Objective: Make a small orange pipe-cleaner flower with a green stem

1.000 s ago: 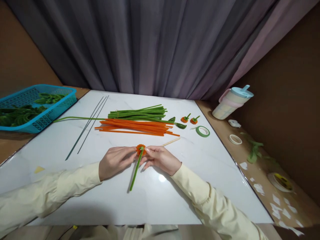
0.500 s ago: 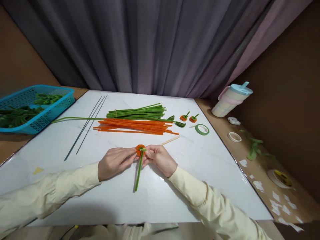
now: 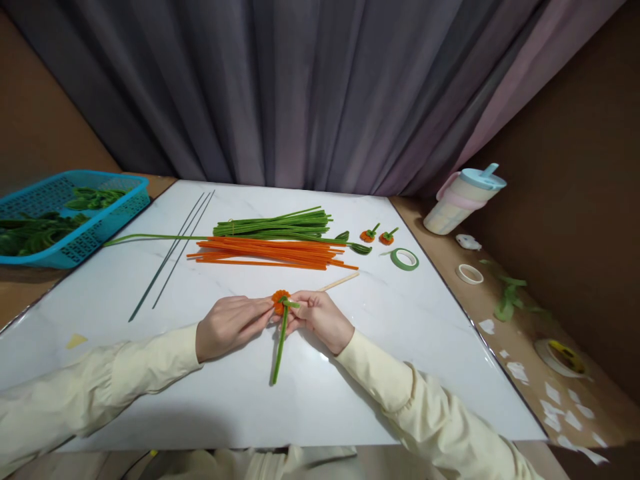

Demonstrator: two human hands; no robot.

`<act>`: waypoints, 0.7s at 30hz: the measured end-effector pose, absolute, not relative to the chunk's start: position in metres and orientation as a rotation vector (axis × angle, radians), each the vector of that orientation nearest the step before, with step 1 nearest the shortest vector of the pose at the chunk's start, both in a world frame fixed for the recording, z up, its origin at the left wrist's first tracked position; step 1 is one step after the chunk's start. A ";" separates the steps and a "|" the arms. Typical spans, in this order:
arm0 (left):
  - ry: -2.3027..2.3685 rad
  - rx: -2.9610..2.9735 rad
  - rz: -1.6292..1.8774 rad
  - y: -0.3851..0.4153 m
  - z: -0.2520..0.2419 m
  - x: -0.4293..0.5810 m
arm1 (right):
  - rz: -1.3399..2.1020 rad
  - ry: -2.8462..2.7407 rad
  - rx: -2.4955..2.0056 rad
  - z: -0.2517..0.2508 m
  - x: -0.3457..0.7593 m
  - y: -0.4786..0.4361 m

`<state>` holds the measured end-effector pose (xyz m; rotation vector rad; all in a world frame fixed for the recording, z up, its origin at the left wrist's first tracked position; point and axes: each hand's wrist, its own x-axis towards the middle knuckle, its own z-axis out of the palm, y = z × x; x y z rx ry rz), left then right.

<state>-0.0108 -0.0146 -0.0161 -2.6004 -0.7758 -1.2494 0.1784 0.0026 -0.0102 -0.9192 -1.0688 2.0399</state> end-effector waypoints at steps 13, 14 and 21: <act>-0.815 -2.607 -1.304 -0.016 -0.016 -0.009 | 2.083 -1.073 -0.852 -0.009 0.177 0.003; -0.830 -2.610 -1.317 -0.016 -0.017 -0.009 | 2.082 -1.073 -0.848 -0.010 0.177 0.003; -0.942 -2.640 -1.404 -0.014 -0.020 -0.010 | 2.089 -1.041 -0.814 -0.010 0.179 0.004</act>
